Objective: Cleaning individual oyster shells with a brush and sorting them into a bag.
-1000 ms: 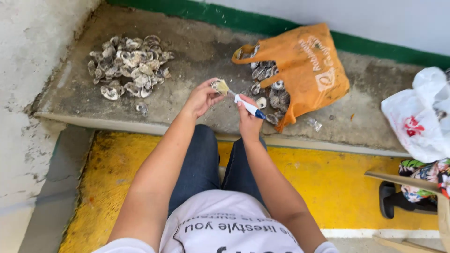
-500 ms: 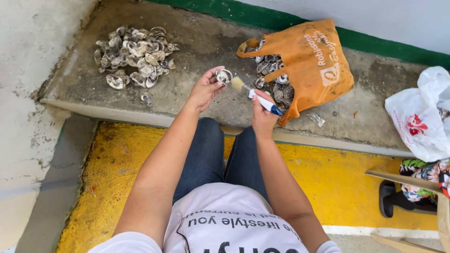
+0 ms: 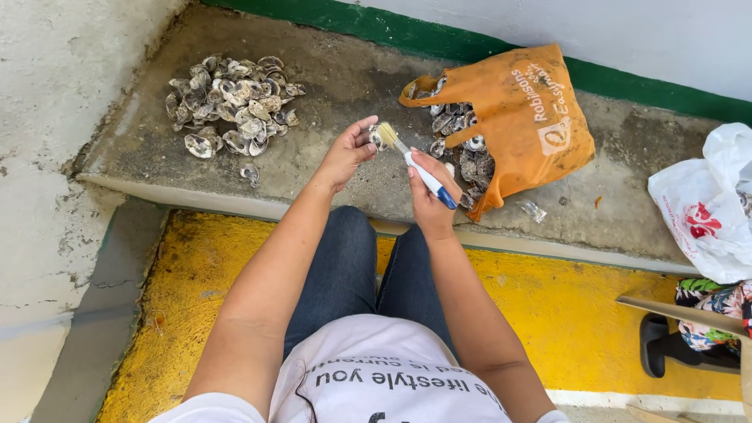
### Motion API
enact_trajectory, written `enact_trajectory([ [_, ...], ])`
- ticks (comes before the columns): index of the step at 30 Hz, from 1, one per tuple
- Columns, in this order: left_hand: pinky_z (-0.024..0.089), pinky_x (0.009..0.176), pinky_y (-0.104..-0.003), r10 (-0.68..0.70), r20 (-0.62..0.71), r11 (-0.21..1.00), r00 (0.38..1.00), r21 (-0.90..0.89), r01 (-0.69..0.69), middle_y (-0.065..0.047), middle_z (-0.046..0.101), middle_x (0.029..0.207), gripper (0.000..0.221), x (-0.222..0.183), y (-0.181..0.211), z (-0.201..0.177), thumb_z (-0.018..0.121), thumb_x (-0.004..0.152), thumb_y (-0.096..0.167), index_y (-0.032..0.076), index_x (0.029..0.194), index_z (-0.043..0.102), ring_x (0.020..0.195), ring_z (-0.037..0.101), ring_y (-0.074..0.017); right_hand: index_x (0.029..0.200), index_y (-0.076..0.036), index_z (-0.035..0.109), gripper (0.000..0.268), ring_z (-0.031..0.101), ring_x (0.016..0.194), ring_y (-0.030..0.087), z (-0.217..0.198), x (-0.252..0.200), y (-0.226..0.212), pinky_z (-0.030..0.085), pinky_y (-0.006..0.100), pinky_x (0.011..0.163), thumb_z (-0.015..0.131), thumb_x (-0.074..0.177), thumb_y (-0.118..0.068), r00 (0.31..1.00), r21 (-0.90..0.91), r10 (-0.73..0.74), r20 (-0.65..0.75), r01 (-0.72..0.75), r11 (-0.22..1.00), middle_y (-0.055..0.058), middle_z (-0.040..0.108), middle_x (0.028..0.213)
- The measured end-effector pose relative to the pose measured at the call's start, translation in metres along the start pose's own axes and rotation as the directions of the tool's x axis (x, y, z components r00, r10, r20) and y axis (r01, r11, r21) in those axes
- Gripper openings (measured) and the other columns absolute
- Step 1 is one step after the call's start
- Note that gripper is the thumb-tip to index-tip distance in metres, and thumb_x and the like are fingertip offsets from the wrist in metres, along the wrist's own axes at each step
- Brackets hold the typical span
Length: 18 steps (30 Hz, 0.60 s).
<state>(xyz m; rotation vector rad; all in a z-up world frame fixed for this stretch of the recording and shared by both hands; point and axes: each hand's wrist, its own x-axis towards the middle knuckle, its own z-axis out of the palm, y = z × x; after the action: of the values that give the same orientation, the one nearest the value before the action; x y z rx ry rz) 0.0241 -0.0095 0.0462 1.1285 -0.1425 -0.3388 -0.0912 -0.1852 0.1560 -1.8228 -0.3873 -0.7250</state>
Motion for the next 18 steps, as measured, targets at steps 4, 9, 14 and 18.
enact_trajectory([
  [4, 0.054, 0.09, -0.025, 0.031, 0.03, 1.0, 0.999, 0.002, -0.031, -0.002, 0.068, 0.127, 0.049, 0.004, -0.006, 0.001, 0.055, 0.099, -0.007, 0.011, 0.145, 0.053, 0.107, 0.063, -0.0089, 0.114, 0.0, 0.073, 0.017, 0.073, 0.109, 0.023, 0.002, -0.003, 0.016, 0.057, 0.031, 0.095, 0.071, 0.097, 0.0, 0.997, -0.03, 0.041, 0.064, -0.039, 0.999, 0.016, 0.075, 0.117],
  [9, 0.053, 0.092, -0.026, 0.005, 0.028, 1.0, 1.0, 0.02, -0.006, -0.002, 0.067, 0.125, 0.047, 0.011, -0.008, -0.001, 0.054, 0.099, -0.007, 0.01, 0.143, 0.055, 0.109, 0.062, -0.0093, 0.117, 0.0, 0.073, 0.019, 0.072, 0.102, 0.02, -0.008, 0.0, 0.017, 0.056, 0.029, 0.092, 0.073, 0.097, -0.001, 0.995, -0.058, 0.1, -0.026, -0.101, 0.993, 0.014, 0.075, 0.112],
  [14, 0.053, 0.094, -0.025, 0.022, 0.066, 1.0, 0.998, -0.01, -0.021, -0.003, 0.066, 0.128, 0.047, 0.008, -0.002, 0.005, 0.053, 0.1, -0.007, 0.01, 0.144, 0.055, 0.111, 0.062, -0.0095, 0.116, 0.0, 0.071, 0.018, 0.071, 0.107, 0.02, 0.001, 0.002, 0.015, 0.055, 0.031, 0.094, 0.071, 0.097, -0.001, 0.999, 0.027, 0.021, 0.032, -0.022, 0.999, 0.015, 0.074, 0.118],
  [18, 0.055, 0.095, -0.027, 0.026, 0.041, 0.993, 0.999, -0.112, -0.021, -0.004, 0.067, 0.129, 0.047, 0.009, 0.006, 0.002, 0.052, 0.101, -0.006, 0.01, 0.145, 0.055, 0.113, 0.064, -0.0111, 0.113, -0.001, 0.073, 0.018, 0.071, 0.102, 0.02, -0.004, -0.012, 0.039, 0.056, 0.03, 0.091, 0.071, 0.096, -0.001, 0.984, 0.068, 0.17, 0.057, -0.174, 0.982, 0.014, 0.075, 0.113],
])
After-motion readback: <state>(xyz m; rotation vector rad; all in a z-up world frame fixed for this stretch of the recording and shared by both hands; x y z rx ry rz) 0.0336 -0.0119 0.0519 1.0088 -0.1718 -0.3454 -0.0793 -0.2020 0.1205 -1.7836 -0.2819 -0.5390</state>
